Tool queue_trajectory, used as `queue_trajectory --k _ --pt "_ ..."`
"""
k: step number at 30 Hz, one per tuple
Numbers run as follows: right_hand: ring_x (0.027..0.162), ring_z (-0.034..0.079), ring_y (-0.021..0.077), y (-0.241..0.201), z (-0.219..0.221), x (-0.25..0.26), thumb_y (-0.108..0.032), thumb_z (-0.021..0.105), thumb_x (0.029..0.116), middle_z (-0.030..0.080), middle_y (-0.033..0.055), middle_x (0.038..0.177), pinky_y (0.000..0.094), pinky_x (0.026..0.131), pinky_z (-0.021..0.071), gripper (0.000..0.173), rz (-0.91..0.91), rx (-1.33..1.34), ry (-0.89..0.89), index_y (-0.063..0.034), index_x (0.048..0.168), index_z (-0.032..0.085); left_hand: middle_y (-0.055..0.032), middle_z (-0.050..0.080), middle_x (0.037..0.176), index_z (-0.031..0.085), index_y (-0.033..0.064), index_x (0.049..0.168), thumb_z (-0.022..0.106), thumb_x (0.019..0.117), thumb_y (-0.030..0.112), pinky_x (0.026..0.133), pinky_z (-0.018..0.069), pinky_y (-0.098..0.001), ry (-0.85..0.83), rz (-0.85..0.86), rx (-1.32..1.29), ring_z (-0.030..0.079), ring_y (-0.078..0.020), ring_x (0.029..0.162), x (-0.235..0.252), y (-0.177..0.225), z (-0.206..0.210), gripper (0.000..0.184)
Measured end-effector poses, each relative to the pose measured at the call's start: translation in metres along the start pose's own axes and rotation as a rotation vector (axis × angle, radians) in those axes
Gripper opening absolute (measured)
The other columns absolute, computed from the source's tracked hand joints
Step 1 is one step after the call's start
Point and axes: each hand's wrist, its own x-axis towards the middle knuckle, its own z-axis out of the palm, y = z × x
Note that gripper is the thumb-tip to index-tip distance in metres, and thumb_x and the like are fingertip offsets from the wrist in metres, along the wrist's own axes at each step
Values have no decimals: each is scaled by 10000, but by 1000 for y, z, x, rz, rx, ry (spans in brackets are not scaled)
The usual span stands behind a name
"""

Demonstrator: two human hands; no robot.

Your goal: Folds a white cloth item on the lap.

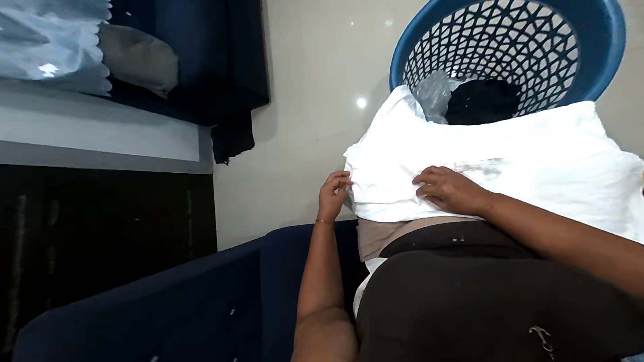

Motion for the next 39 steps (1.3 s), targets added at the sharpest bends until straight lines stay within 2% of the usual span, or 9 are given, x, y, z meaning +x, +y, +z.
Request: queue_trajectory --k 4,7,14,18,23,29,33,37,39 --pt "1101 656 362 -1 -2 2 -141 676 936 708 152 1157 520 876 538 181 -54 -83 38 -94 1084 770 -129 677 1071 572 -32 1291 517 1050 82 732 565 -329 140 -242 -81 664 -145 835 -2 13 12 272" --pt "1045 669 358 -1 4 3 -130 638 954 713 154 1064 501 822 545 147 -79 -102 70 -73 1001 765 -142 667 961 511 -12 1389 602 1034 171 716 551 -364 42 -306 -7 631 -170 755 2 27 20 409" --pt "1004 678 326 -15 -2 0 -164 539 992 729 116 1012 476 811 541 235 -162 -26 137 -70 954 752 -156 669 934 487 27 1446 681 950 27 757 565 -410 -46 -361 133 651 -215 779 7 51 1 532" --pt "1037 687 365 -7 -10 -3 -90 570 982 732 160 1059 540 874 533 192 -69 34 3 -26 995 751 -259 633 1228 428 0 1506 752 930 122 956 524 -500 -168 -458 362 644 -354 1075 26 59 -8 673" --pt "1103 677 368 54 -62 -17 -171 651 982 732 165 1123 590 942 525 193 268 -38 249 -42 1073 762 -282 626 1285 498 -46 1446 594 1049 254 1045 471 -569 -81 -262 432 608 -412 1199 95 59 0 507" --pt "1275 572 457 148 -127 -46 -361 641 1020 649 240 1316 714 1066 374 412 841 -180 14 -40 1272 693 -336 602 1300 614 -108 1271 372 1110 454 1075 415 -628 -405 -538 641 574 -454 1257 195 37 38 633" --pt "1364 494 468 188 -134 -73 -475 628 1001 600 257 1390 789 1148 163 574 1050 -226 -226 -52 1389 625 -285 658 1205 680 -63 1152 424 1096 399 995 462 -621 -510 -575 648 628 -412 1157 204 38 60 531" --pt "1319 542 453 205 -135 -84 -516 678 958 661 246 1300 767 1177 108 598 1030 -217 -352 -25 1300 679 -333 624 1254 632 -94 1237 406 1119 325 1049 437 -629 -186 -496 521 597 -456 1215 204 27 50 491" --pt "1195 598 484 211 -144 -92 -398 749 939 682 291 1180 737 1101 302 485 974 -81 -217 13 1195 717 -338 637 1217 643 -104 1203 416 1117 320 1036 450 -628 -22 -485 503 614 -460 1186 204 21 39 489"
